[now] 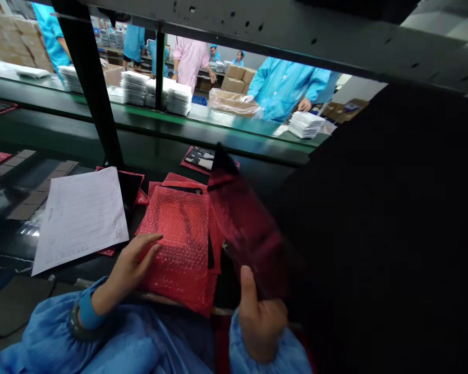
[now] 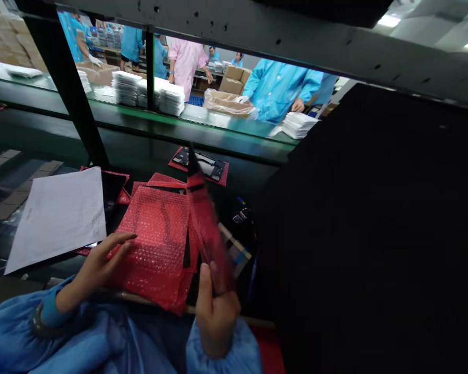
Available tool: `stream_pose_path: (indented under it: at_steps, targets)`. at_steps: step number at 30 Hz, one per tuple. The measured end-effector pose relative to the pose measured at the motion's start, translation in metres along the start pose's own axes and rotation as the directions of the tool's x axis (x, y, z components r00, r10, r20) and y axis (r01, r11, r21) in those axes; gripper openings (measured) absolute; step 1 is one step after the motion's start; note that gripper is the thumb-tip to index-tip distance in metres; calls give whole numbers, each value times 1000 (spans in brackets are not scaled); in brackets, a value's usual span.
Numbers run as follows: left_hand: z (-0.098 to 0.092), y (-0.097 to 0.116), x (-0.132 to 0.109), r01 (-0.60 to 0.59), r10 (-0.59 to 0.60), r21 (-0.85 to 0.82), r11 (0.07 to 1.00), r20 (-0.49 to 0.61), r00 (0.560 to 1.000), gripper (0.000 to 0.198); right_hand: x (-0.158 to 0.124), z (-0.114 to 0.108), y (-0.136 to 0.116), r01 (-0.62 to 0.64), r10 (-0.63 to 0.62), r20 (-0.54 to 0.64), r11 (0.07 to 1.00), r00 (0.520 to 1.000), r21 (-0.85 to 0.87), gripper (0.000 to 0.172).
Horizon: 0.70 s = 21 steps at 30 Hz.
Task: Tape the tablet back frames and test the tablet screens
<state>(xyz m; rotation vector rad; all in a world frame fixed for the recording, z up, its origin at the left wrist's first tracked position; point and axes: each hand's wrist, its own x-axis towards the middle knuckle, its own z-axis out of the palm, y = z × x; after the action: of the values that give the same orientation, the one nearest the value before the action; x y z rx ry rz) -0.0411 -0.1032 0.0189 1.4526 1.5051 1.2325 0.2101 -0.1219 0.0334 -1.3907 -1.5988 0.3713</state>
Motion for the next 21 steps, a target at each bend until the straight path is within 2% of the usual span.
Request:
stream_pose_path:
  at_steps: [1, 2, 4, 5, 6, 8, 9, 11, 12, 13, 15, 16, 17, 19, 21]
  targets:
    - [-3, -2, 0, 29, -30, -32, 999, -30, 999, 26, 1, 3, -1, 172, -171, 24, 984, 985, -41, 38]
    - [-5, -3, 0, 59, -63, -70, 996, -59, 996, 27, 3, 7, -3, 324, -322, 42, 944, 946, -59, 45]
    - [-7, -5, 1, 128, -144, -141, 982, -107, 984, 31, 6, 18, -6, 566, -555, 133, 821, 821, -73, 56]
    - [-8, -6, 1, 163, -186, -175, 971, -127, 974, 33, 7, 24, -6, 646, -624, 194, 759, 757, -78, 59]
    - [-9, -6, 2, 193, -228, -227, 955, -138, 964, 36, 7, 31, -5, 691, -658, 239, 717, 714, -91, 59]
    - [-10, -2, 4, 254, -318, -424, 870, -88, 944, 46, 5, 42, -4, 724, -676, 283, 679, 680, -119, 57]
    - [-10, 0, 5, 296, -362, -544, 785, -16, 932, 52, 3, 47, -3, 730, -681, 285, 671, 675, -128, 57]
    - [-9, 8, 5, 408, -416, -703, 583, 173, 893, 60, -1, 52, -5, 732, -678, 296, 669, 672, -130, 55]
    - [-8, 11, 5, 469, -433, -716, 517, 253, 865, 59, -2, 53, -7, 730, -672, 316, 674, 670, -116, 53]
    - [-7, 14, 5, 517, -451, -698, 496, 302, 840, 57, -2, 52, -10, 727, -666, 341, 681, 664, -85, 51]
    - [-6, 16, 4, 558, -488, -628, 543, 305, 818, 53, 3, 44, -13, 700, -651, 361, 714, 668, -8, 53]
    - [-6, 16, 4, 563, -503, -592, 576, 285, 816, 54, 8, 39, -12, 669, -632, 339, 743, 697, 9, 53]
    - [-5, 15, 4, 565, -515, -563, 603, 267, 815, 54, 13, 34, -9, 622, -594, 296, 783, 748, -2, 51]
    - [-6, 12, 5, 571, -529, -525, 631, 248, 812, 54, 24, 24, 3, 482, -457, 217, 873, 862, -78, 43]
    - [-6, 9, 6, 574, -529, -509, 641, 249, 811, 53, 32, 19, 22, 327, -293, 227, 936, 929, -130, 37]
